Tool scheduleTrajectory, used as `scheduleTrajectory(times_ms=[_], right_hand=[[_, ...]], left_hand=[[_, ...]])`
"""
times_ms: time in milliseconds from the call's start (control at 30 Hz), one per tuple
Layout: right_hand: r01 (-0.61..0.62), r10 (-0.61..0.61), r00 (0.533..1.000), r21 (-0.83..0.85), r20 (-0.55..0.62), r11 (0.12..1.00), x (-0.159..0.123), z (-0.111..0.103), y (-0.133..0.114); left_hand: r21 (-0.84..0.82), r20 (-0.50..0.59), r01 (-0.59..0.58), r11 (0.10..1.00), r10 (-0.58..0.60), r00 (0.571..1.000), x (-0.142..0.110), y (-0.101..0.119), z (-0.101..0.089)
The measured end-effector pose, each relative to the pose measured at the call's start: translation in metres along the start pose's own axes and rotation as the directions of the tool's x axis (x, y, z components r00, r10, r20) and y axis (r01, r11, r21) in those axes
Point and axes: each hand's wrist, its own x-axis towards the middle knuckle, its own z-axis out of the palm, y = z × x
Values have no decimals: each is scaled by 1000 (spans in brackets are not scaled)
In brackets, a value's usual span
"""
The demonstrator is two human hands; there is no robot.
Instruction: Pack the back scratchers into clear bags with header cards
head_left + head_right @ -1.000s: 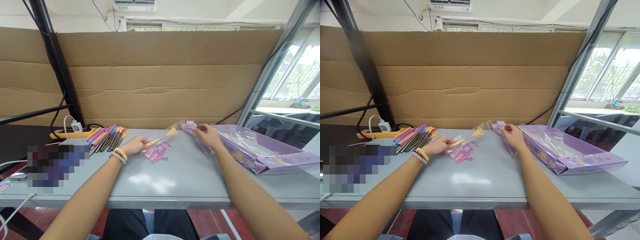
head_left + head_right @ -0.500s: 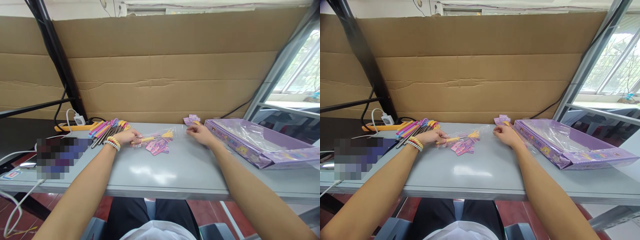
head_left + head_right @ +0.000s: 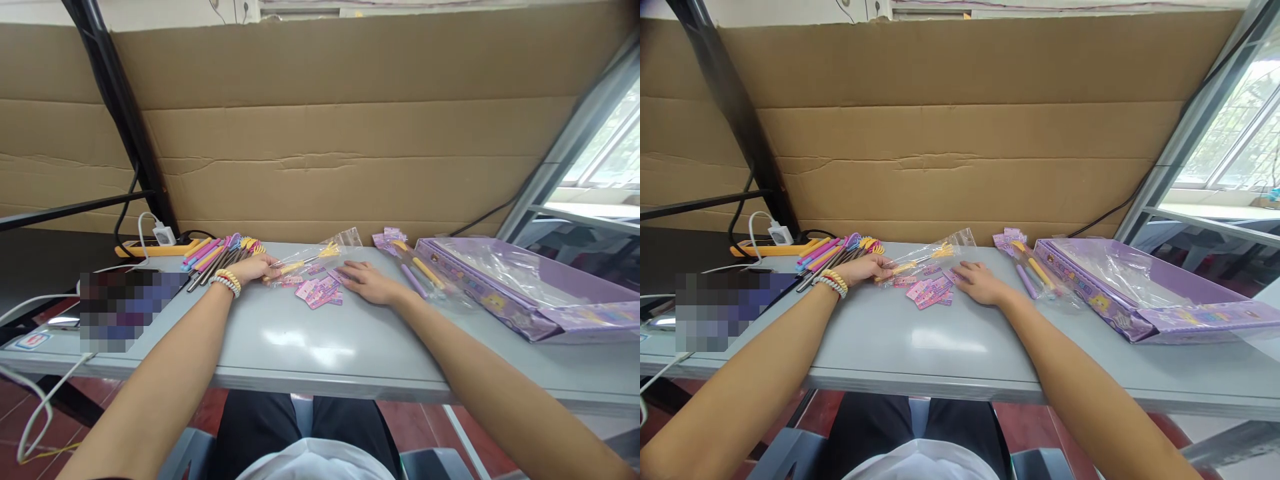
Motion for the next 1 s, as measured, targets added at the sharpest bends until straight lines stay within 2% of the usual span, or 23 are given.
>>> scheduleTrajectory(times_ms=[67, 100, 233, 333, 433, 633, 733, 833, 1000], right_hand=[[-38, 39, 997, -31, 62, 999, 1, 0, -3], [-43, 45, 997, -37, 56, 998, 1, -1, -2], [-61, 55, 996, -81, -67, 995, 1, -6, 6], [-211, 196, 973, -121, -120, 970, 2, -6, 11], [-305, 293, 950, -128, -104, 944, 3, -7, 10], [-311, 306, 949, 73, 71, 948, 3, -14, 7], [-267, 272, 962, 168, -2, 949, 0, -18, 8], [-222, 237, 967, 147, -90, 964, -3, -21, 8], [-229, 243, 966, 145, -88, 963, -7, -27, 5]], left_hand=[[0, 9, 4, 1000, -4, 1000, -1, 2, 1], [5, 17, 8, 1000, -8, 1000, -1, 2, 1], [44, 61, 11, 999, -14, 998, -1, 3, 1], [56, 72, 19, 998, -23, 997, 0, 3, 1], [67, 75, 32, 997, -37, 996, 0, 3, 1], [152, 61, 22, 988, -31, 998, 1, 0, 0], [149, 54, 26, 989, -34, 998, 3, -1, -1], [165, 50, 23, 986, -32, 998, 4, -2, -1], [205, 51, 28, 978, -39, 998, 4, 1, 0]])
